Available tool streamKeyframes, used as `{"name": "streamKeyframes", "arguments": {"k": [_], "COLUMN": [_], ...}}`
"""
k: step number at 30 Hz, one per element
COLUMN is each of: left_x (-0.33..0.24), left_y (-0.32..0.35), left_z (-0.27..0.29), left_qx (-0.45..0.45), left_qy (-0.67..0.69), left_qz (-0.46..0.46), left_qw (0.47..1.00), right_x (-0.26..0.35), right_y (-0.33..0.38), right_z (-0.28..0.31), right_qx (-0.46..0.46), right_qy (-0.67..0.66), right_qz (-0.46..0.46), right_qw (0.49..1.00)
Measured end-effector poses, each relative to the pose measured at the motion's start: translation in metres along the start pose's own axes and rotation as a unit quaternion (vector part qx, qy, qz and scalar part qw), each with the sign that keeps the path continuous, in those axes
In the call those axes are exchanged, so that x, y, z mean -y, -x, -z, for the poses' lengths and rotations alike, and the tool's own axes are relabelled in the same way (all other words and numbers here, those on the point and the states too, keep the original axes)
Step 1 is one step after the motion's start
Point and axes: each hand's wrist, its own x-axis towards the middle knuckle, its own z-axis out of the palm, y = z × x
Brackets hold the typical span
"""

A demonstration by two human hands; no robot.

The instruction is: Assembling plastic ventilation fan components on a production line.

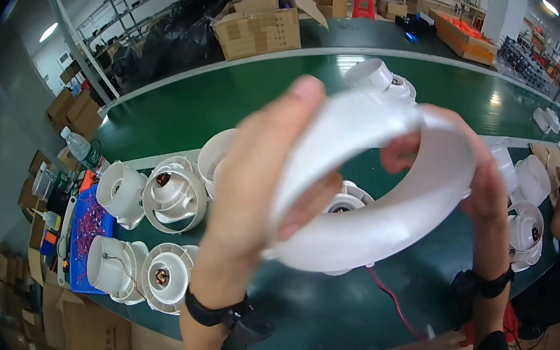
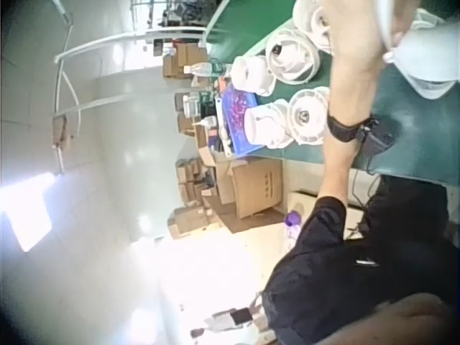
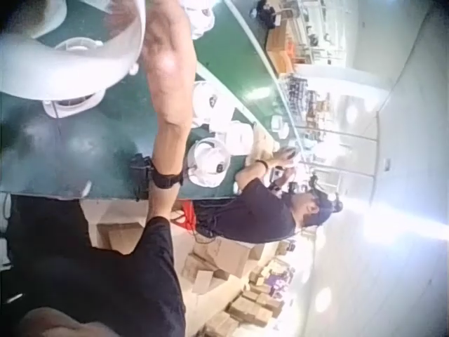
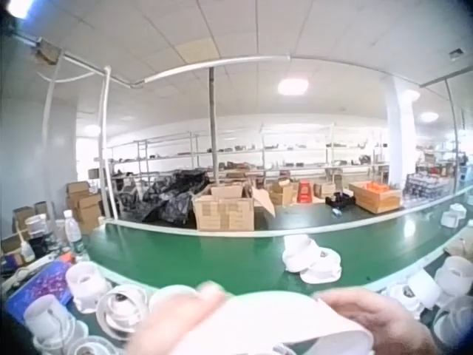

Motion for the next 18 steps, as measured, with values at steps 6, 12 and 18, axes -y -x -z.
{"name": "streamKeyframes", "arguments": {"k": [6,12,18], "left_x": [0.051,0.040,0.041], "left_y": [-0.039,-0.074,-0.076], "left_z": [0.029,0.019,0.008], "left_qx": [-0.087,-0.153,-0.118], "left_qy": [-0.197,-0.183,-0.261], "left_qz": [-0.118,-0.158,-0.245], "left_qw": [0.969,0.958,0.926], "right_x": [0.025,0.031,0.015], "right_y": [-0.043,-0.049,-0.048], "right_z": [-0.015,-0.013,-0.030], "right_qx": [-0.060,-0.173,-0.285], "right_qy": [0.114,0.267,0.398], "right_qz": [-0.174,-0.046,0.039], "right_qw": [0.976,0.947,0.871]}}
